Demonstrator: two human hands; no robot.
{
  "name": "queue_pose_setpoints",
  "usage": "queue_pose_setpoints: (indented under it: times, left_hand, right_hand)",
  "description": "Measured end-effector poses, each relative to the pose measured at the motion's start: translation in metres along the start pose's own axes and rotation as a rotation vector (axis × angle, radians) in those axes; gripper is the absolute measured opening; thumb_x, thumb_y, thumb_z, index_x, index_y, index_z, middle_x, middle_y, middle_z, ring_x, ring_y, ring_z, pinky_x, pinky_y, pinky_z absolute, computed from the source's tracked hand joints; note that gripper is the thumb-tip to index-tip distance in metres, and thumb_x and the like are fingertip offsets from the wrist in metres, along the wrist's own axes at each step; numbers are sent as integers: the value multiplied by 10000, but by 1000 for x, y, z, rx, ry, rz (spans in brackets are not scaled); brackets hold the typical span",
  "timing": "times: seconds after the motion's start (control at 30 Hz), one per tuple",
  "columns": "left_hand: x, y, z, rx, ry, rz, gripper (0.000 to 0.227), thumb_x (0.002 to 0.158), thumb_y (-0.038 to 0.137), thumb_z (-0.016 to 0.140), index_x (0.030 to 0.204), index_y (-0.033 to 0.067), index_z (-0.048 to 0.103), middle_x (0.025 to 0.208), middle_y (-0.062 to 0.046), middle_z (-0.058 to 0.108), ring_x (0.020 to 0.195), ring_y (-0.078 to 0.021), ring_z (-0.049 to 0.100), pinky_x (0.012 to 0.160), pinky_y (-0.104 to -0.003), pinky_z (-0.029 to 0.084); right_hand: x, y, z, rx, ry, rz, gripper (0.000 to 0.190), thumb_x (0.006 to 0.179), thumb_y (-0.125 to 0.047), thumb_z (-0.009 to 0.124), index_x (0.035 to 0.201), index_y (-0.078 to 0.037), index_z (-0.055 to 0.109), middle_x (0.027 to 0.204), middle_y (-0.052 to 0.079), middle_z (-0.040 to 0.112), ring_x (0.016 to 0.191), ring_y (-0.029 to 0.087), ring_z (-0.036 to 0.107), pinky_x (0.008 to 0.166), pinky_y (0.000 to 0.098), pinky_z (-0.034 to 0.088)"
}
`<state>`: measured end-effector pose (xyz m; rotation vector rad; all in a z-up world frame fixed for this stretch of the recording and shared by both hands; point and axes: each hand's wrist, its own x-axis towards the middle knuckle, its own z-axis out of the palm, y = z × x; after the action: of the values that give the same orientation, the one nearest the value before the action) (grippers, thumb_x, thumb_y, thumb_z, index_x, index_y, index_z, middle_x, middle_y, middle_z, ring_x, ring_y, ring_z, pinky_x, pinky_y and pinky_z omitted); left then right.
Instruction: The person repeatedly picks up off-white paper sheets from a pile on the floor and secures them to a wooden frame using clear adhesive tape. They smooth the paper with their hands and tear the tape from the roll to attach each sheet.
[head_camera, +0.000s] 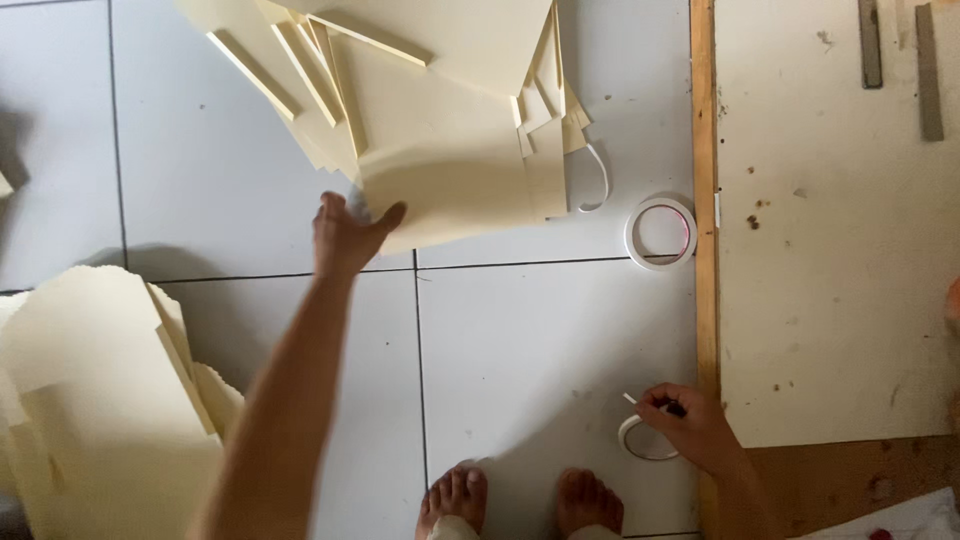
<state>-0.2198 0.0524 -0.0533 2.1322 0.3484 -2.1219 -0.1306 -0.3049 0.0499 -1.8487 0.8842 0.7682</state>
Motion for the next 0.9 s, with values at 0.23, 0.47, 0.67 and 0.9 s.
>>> queue_pose_setpoints:
  times: [0.23,0.47,0.67,0.9]
  left_hand:
    - [-40,79,-393,-723,1066,94,801,681,449,969,1201,221,404,1230,-143,625,1114,-412,632,887,-560,537]
    - [-36,41,-287,-827,1080,592,286,791,262,767,1012,155,620,794,-1,705,739,-166,658,717,-342,492]
    - [-107,34,-129,-325,228,868,345,921,356,726,1210,193,634,1021,-85,694,960,-248,661,804,-402,539]
    - [-39,44,-137,584,1241,1031,715,835,527,757,1472,279,547,1571,-143,459,1425,-374,470,1129,-583,369]
  right_hand:
    - [10,37,-3,-14,36,-118,73,832,-160,819,814,-91,831,698,-21,670,640,84,503,610,244,365]
    - [-15,-11,-2,11,-19,52,150,902,-195,779,915,-64,851,846,30,728,778,144,588,697,277,433]
    - [-11,-11,17,78,-63,-142,172,904,-177,794,864,-11,772,803,96,703,805,225,616,806,378,519]
    - [-12,1,26,6,-108,-223,218,892,-243,813,886,-32,761,828,110,724,819,222,630,782,392,540]
